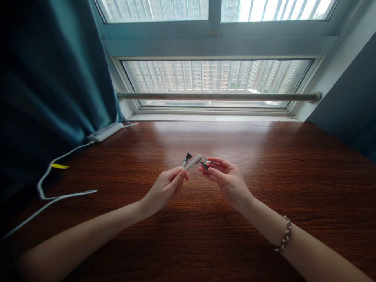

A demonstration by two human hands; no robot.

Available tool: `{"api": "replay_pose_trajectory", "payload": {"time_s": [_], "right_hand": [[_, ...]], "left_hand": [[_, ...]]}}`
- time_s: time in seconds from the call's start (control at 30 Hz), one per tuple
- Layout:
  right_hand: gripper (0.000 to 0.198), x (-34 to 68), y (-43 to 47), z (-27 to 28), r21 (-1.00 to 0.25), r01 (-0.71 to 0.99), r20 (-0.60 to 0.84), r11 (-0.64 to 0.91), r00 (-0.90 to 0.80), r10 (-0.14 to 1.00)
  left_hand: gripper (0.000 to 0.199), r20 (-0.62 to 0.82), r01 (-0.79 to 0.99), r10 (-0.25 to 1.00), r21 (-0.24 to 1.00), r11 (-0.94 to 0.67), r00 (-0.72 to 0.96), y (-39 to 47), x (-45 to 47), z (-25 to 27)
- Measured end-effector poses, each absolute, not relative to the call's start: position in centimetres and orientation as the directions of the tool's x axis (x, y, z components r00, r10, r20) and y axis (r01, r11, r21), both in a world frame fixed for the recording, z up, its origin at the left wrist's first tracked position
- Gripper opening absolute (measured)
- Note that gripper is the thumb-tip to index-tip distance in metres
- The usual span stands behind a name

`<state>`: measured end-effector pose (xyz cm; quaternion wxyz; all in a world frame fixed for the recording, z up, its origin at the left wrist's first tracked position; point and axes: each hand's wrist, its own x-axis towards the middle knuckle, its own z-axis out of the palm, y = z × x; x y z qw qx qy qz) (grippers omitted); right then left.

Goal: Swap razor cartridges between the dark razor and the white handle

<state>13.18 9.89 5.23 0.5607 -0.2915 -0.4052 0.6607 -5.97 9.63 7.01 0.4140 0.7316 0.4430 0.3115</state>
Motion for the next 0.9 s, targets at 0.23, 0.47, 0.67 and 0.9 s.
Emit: {"api": "replay_pose_trajectory", "payload": {"time_s": [0.23, 0.47, 0.67, 0.9], "right_hand": [[0.029, 13.1, 9.7, 5.7, -0.845, -0.526, 0.024, -0.095, -0.215, 0.976], [0.026, 13.1, 9.6, 5.6, -0.855, -0.506, -0.003, -0.112, -0.211, 0.977], [0.026, 14.3, 10.8, 5.6, -0.85, -0.508, -0.068, -0.139, -0.155, 0.986], [0.026, 16.2, 12.9, 4.3, -0.912, -0.386, -0.152, -0.139, 0.005, 0.988]], "left_hand": [[0.036, 0.035, 0.345, 0.908, 0.918, -0.194, 0.417, 9.7, -5.9, 6.8], [0.037, 0.017, 0.329, 0.888, 0.925, -0.188, 0.46, 9.8, -5.8, 6.8], [0.038, -0.005, 0.281, 0.913, 0.952, -0.121, 0.409, 10.3, -5.9, 6.3], [0.035, -0.101, 0.122, 0.907, 0.991, 0.055, 0.409, 10.7, -5.6, 5.7]]}}
